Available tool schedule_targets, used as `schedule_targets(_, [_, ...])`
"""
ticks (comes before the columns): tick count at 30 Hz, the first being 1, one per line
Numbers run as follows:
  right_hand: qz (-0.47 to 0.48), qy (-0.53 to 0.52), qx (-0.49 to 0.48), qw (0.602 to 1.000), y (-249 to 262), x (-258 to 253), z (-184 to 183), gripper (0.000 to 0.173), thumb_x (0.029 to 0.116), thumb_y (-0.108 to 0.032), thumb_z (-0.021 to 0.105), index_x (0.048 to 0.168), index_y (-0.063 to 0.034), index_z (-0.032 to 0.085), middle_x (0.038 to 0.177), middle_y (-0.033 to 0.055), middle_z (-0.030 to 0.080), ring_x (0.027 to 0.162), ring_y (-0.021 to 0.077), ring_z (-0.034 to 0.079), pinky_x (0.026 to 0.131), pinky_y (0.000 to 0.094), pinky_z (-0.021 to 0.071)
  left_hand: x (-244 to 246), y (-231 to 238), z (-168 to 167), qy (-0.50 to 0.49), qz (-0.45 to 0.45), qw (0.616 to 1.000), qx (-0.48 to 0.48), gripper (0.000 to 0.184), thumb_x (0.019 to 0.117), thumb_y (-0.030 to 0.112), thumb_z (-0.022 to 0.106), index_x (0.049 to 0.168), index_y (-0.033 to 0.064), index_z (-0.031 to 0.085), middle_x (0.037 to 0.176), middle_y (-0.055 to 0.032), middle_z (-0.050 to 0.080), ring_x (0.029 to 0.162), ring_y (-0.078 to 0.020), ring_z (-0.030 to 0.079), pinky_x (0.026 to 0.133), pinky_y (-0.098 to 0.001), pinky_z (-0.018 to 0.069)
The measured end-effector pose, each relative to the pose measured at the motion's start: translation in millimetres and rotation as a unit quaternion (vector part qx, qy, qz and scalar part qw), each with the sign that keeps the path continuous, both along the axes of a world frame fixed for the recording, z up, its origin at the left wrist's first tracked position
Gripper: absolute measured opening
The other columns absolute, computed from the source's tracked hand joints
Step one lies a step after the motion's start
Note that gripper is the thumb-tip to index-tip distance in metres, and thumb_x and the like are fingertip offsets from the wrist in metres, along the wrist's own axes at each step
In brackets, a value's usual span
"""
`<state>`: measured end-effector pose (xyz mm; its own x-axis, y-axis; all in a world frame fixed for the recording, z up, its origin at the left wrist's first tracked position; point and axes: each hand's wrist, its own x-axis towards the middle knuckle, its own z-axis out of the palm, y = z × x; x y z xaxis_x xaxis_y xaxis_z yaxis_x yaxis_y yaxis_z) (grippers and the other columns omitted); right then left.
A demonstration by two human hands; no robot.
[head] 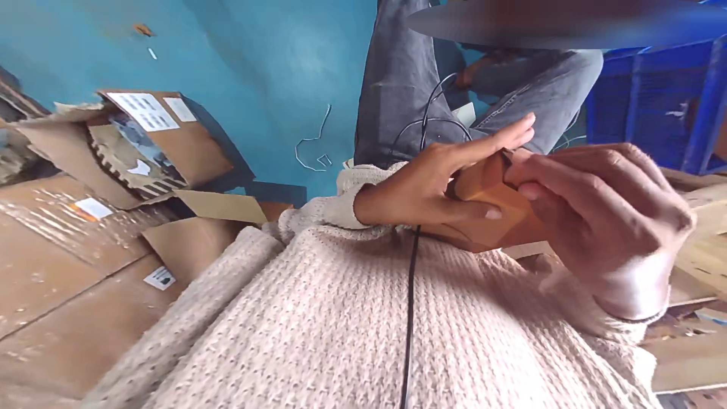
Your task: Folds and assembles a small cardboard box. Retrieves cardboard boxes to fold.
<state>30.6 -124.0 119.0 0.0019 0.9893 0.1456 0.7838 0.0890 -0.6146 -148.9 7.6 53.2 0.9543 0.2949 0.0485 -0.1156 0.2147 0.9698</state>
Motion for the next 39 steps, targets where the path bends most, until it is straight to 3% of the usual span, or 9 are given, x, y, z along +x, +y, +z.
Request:
schedule_targets(3, [-0.080, 0.021, -0.003, 0.997, -6.4, -15.9, -2.0, 0.055, 0.0985, -0.022, 0.069, 0.145, -0.0003, 0.049, 0.112, 0.0129, 0.074, 0.101, 0.0202, 0.069, 0.091, 0.0377, 0.0534, -0.3, 1.2, 1.1, -0.007, 0.006, 1.000, -0.009, 0.082, 0.0829, 0.002, 0.076, 0.150, -0.0160, 0.032, 0.147, -0.0252, 0.051, 0.128, -0.0207, 0.059, 0.103, -0.0309, 0.0539])
schedule_targets(5, [-0.149, 0.047, 0.033, 0.987, -8.6, -30.9, -8.2, 0.063, 0.0899, -0.025, 0.080, 0.141, 0.0006, 0.053, 0.107, 0.0099, 0.074, 0.097, 0.0161, 0.069, 0.088, 0.0342, 0.0556, -0.1, -2.2, 3.4, -0.033, 0.028, 0.999, 0.012, 0.069, 0.0809, -0.002, 0.074, 0.142, -0.0153, 0.043, 0.139, -0.0226, 0.058, 0.124, -0.0201, 0.062, 0.100, -0.0321, 0.0560])
schedule_targets(8, [-0.201, -0.031, 0.091, 0.975, -15.0, -52.5, -22.6, 0.053, 0.0888, -0.024, 0.081, 0.133, -0.0027, 0.061, 0.110, 0.0104, 0.075, 0.100, 0.0203, 0.068, 0.092, 0.0394, 0.0490, -2.0, -8.1, -1.9, -0.053, 0.076, 0.995, 0.036, 0.051, 0.0831, -0.001, 0.074, 0.129, -0.0147, 0.057, 0.135, -0.0250, 0.061, 0.124, -0.0229, 0.063, 0.100, -0.0332, 0.0559])
schedule_targets(14, [-0.197, -0.129, 0.155, 0.959, -25.6, -69.9, -37.1, 0.028, 0.0947, -0.017, 0.074, 0.121, -0.0086, 0.070, 0.113, 0.0064, 0.077, 0.104, 0.0163, 0.069, 0.091, 0.0356, 0.0441, -5.1, -17.5, -7.3, -0.053, 0.098, 0.994, -0.005, 0.031, 0.0840, -0.005, 0.073, 0.110, -0.0116, 0.057, 0.136, -0.0312, 0.058, 0.124, -0.0292, 0.063, 0.100, -0.0385, 0.0561])
schedule_targets(22, [-0.236, -0.029, 0.120, 0.964, -14.0, -26.8, -34.8, 0.040, 0.0905, -0.039, 0.078, 0.115, -0.0078, 0.072, 0.108, 0.0088, 0.076, 0.100, 0.0190, 0.070, 0.093, 0.0391, 0.0513, -4.8, -5.0, -2.5, -0.019, 0.101, 0.994, 0.031, 0.036, 0.0913, 0.013, 0.075, 0.122, 0.0030, 0.058, 0.141, -0.0167, 0.060, 0.126, -0.0252, 0.062, 0.096, -0.0386, 0.0590])
schedule_targets(25, [-0.220, -0.017, 0.093, 0.971, -13.3, -3.1, -33.5, 0.047, 0.0938, -0.051, 0.069, 0.116, -0.0101, 0.074, 0.118, 0.0069, 0.075, 0.113, 0.0199, 0.067, 0.099, 0.0416, 0.0507, -1.0, 10.7, -6.4, -0.048, 0.138, 0.988, 0.043, 0.036, 0.0927, 0.011, 0.073, 0.125, 0.0064, 0.059, 0.140, -0.0157, 0.060, 0.130, -0.0287, 0.059, 0.103, -0.0430, 0.0555])
schedule_targets(29, [-0.144, 0.029, 0.070, 0.987, -4.9, 21.5, -36.6, 0.052, 0.0941, -0.053, 0.068, 0.133, -0.0184, 0.067, 0.143, 0.0072, 0.061, 0.136, 0.0246, 0.054, 0.109, 0.0472, 0.0489, 15.8, 36.7, -7.1, -0.054, 0.164, 0.983, 0.058, 0.034, 0.0927, 0.013, 0.074, 0.121, 0.0098, 0.056, 0.136, -0.0125, 0.064, 0.126, -0.0275, 0.062, 0.102, -0.0415, 0.0565])
schedule_targets(33, [-0.107, -0.072, 0.030, 0.991, 12.3, 33.5, -28.4, 0.046, 0.0989, -0.052, 0.060, 0.133, -0.0220, 0.069, 0.139, 0.0018, 0.065, 0.136, 0.0243, 0.055, 0.116, 0.0560, 0.0388, 37.1, 48.2, -14.3, -0.057, 0.097, 0.994, -0.006, 0.033, 0.0894, 0.001, 0.072, 0.113, 0.0071, 0.049, 0.133, -0.0126, 0.065, 0.123, -0.0252, 0.065, 0.098, -0.0403, 0.0578])
schedule_targets(39, [-0.079, -0.090, 0.001, 0.993, 35.0, 47.8, -33.6, 0.033, 0.1006, -0.036, 0.062, 0.122, -0.0152, 0.075, 0.125, 0.0024, 0.073, 0.114, 0.0202, 0.069, 0.094, 0.0393, 0.0575, 54.4, 52.1, -27.4, -0.029, 0.082, 0.996, -0.029, 0.034, 0.0867, -0.003, 0.073, 0.112, 0.0035, 0.051, 0.133, -0.0136, 0.065, 0.121, -0.0236, 0.066, 0.096, -0.0390, 0.0584])
